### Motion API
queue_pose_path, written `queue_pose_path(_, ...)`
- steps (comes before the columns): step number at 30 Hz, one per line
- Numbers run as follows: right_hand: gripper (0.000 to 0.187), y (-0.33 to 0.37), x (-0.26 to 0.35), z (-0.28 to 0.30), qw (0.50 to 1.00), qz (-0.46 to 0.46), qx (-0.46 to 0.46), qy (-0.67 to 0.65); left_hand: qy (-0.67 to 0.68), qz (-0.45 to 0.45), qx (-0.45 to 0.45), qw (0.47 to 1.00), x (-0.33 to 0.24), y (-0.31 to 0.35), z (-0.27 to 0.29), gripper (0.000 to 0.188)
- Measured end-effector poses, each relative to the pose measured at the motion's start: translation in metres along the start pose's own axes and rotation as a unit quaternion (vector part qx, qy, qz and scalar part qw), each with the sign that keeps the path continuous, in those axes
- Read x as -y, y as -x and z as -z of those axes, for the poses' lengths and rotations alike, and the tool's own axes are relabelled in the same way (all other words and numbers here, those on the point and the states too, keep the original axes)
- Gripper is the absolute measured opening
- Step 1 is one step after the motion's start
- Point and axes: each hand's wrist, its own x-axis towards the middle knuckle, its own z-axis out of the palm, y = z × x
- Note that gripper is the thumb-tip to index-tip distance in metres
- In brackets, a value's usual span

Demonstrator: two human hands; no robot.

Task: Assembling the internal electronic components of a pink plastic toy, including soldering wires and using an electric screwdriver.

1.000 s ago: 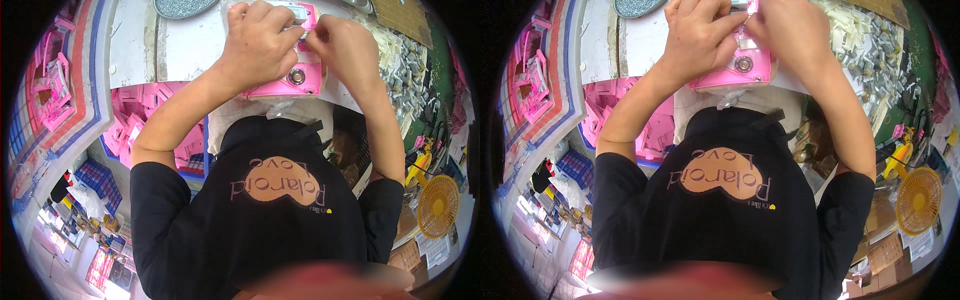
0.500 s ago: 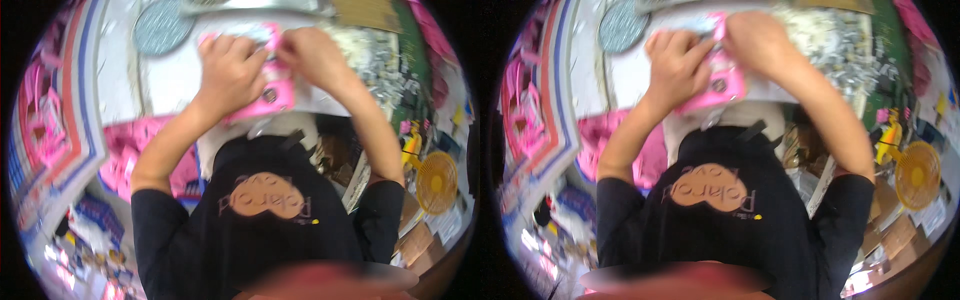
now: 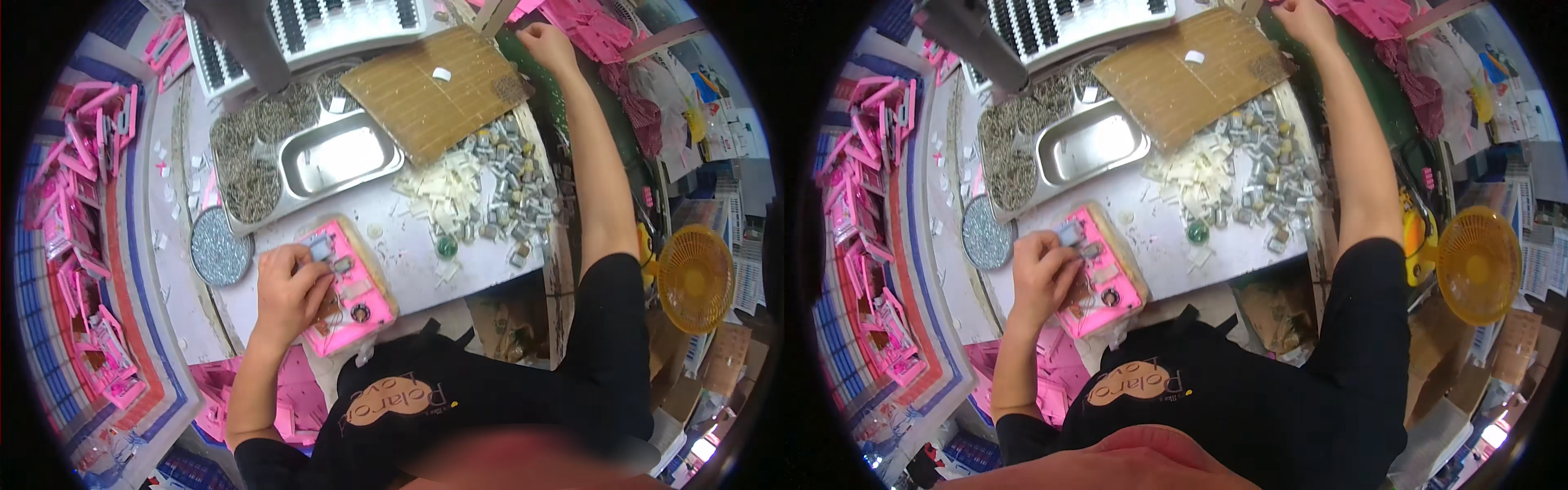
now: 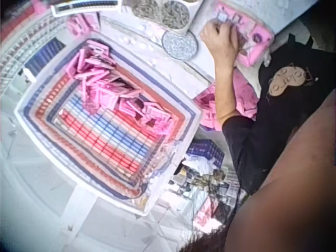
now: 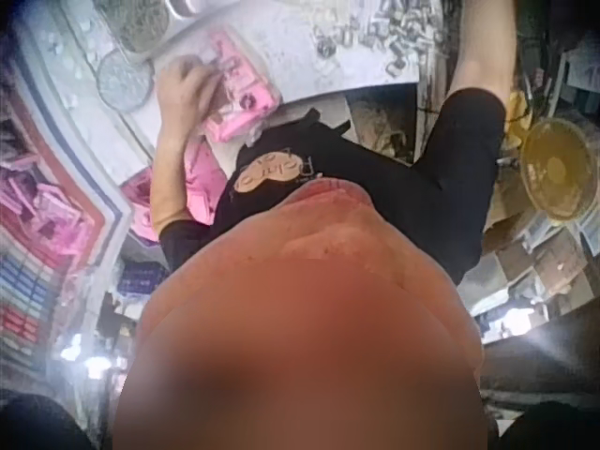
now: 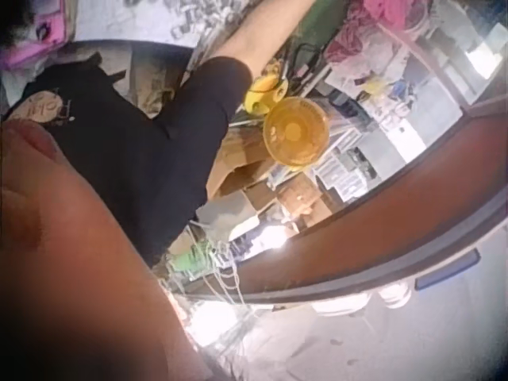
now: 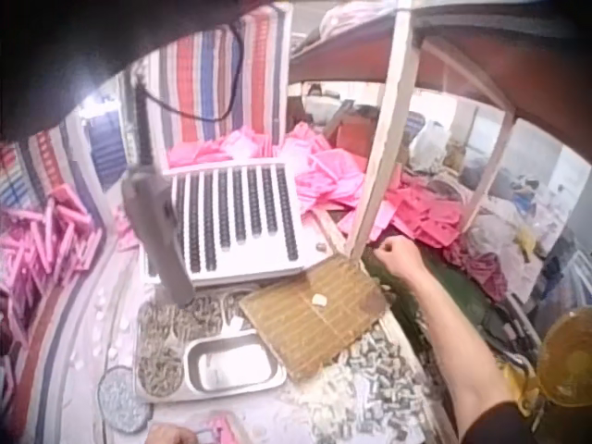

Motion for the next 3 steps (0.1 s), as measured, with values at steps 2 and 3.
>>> queue_pose_path(2, 0.031, -0.033, -0.008, -0.026, 0.985, 0.065, 0.040, 0.153, 0.002, 0.039, 0.008, 0.999, -0.001, 0.007, 0.002, 0.022)
queue_pose_path(3, 0.037, -0.060, -0.067, -0.052, 0.966, 0.110, 0.040, 0.229, 0.025, 0.055, 0.018, 0.998, 0.003, 0.007, -0.002, 0.023)
